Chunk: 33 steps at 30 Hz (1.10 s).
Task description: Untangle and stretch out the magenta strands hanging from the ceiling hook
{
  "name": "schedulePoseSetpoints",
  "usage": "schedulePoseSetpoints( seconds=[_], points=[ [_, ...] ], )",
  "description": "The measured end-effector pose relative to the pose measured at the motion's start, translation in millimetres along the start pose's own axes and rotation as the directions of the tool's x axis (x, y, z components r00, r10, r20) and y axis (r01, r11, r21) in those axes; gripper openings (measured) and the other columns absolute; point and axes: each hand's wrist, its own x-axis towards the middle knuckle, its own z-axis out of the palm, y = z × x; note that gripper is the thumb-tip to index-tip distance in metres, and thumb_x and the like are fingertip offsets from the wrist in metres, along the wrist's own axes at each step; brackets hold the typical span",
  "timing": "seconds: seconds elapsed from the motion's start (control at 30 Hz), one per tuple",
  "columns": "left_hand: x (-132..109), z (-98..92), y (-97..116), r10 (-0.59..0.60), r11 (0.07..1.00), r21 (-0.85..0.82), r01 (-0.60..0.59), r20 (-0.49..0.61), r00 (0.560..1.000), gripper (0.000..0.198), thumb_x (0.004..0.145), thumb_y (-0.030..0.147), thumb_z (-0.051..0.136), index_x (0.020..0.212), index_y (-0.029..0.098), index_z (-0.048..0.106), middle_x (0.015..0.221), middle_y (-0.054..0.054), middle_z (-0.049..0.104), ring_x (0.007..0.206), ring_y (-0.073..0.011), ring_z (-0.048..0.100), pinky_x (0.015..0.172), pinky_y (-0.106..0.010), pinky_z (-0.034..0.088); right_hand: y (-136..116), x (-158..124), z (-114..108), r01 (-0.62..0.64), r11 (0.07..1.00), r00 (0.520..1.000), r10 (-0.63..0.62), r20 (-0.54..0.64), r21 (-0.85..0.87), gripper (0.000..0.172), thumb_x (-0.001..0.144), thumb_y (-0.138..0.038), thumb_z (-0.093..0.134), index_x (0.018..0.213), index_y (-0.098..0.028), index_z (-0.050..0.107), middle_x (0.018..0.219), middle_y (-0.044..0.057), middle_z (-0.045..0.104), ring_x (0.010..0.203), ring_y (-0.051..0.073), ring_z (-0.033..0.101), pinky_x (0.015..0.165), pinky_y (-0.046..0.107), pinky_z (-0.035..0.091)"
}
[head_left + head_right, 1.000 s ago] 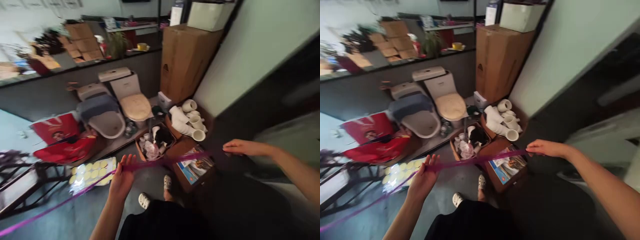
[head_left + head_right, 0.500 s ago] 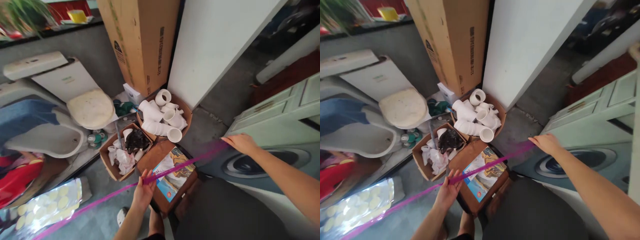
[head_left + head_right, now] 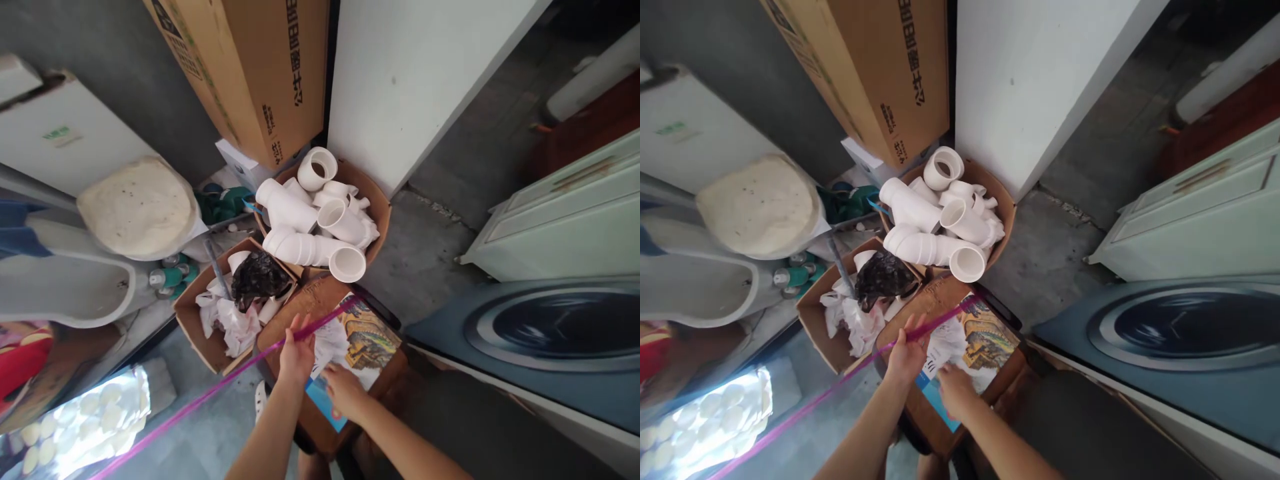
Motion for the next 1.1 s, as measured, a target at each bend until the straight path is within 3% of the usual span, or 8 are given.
schedulePoseSetpoints(
  seconds=[0.1,0.27,0.5,0.67,0.83,1.1],
  points=[
    [-4,12.4,-1,-0.009,1.000,-0.003,0.009,0.024,1.000,0.036,0.090,0.027,0.026,0.117,0.027,0.049,0.113,-0.008,0.059,0.080,-0.0136,0.062,0.071,-0.025,0.045,-15,35,10,0.028,0.999,0.996,-0.030,-0.078,-0.026,0.037,0.082,-0.012,0.034,0.116,-0.015,0.049,0.120,0.011,0.052,0.111,0.020,0.045,0.092,0.034,0.036],
    [-12,10.6,-5,-0.028,1.000,-0.013,0.029,0.012,1.000,0.037,0.090,0.026,0.024,0.120,0.026,0.046,0.114,-0.009,0.058,0.081,-0.0148,0.063,0.075,-0.028,0.045,13,73,-5,0.076,0.988,0.992,-0.089,-0.092,-0.132,0.037,0.083,-0.013,0.036,0.117,-0.010,0.049,0.124,0.016,0.048,0.120,0.026,0.036,0.100,0.046,0.024],
    [-10,3.3,-5,-0.028,0.999,-0.021,0.028,-0.015,0.999,0.037,0.090,0.028,0.023,0.119,0.025,0.045,0.111,-0.009,0.060,0.078,-0.0145,0.063,0.072,-0.028,0.046,18,59,-12,0.124,0.959,0.985,-0.151,-0.089,-0.254,0.036,0.081,-0.012,0.038,0.115,-0.008,0.051,0.115,0.016,0.054,0.112,0.026,0.043,0.099,0.045,0.025],
    [-5,16.2,3,-0.005,1.000,-0.022,0.005,-0.004,1.000,0.036,0.090,0.030,0.024,0.114,0.023,0.049,0.108,-0.009,0.061,0.082,-0.0154,0.062,0.071,-0.028,0.047,20,64,-12,0.109,0.951,0.983,-0.147,-0.112,-0.288,0.036,0.083,-0.012,0.034,0.115,-0.012,0.050,0.116,0.014,0.053,0.110,0.025,0.044,0.095,0.045,0.031],
    [-4,29.9,8,0.002,1.000,-0.020,-0.002,0.017,1.000,0.038,0.090,0.030,0.022,0.113,0.025,0.050,0.107,-0.008,0.062,0.080,-0.0156,0.063,0.072,-0.030,0.048,20,74,-2,0.090,0.945,0.988,-0.126,-0.094,-0.314,0.036,0.081,-0.008,0.033,0.111,-0.006,0.053,0.113,0.018,0.055,0.111,0.027,0.044,0.093,0.046,0.032],
    [-8,36.4,8,0.011,0.999,-0.045,-0.009,0.033,0.999,0.037,0.090,0.028,0.023,0.114,0.027,0.051,0.108,-0.007,0.062,0.084,-0.0147,0.062,0.069,-0.026,0.048,23,54,-7,0.150,0.911,0.981,-0.184,-0.053,-0.383,0.040,0.081,-0.008,0.032,0.118,-0.005,0.047,0.119,0.019,0.051,0.116,0.028,0.039,0.097,0.047,0.028]
  ],
)
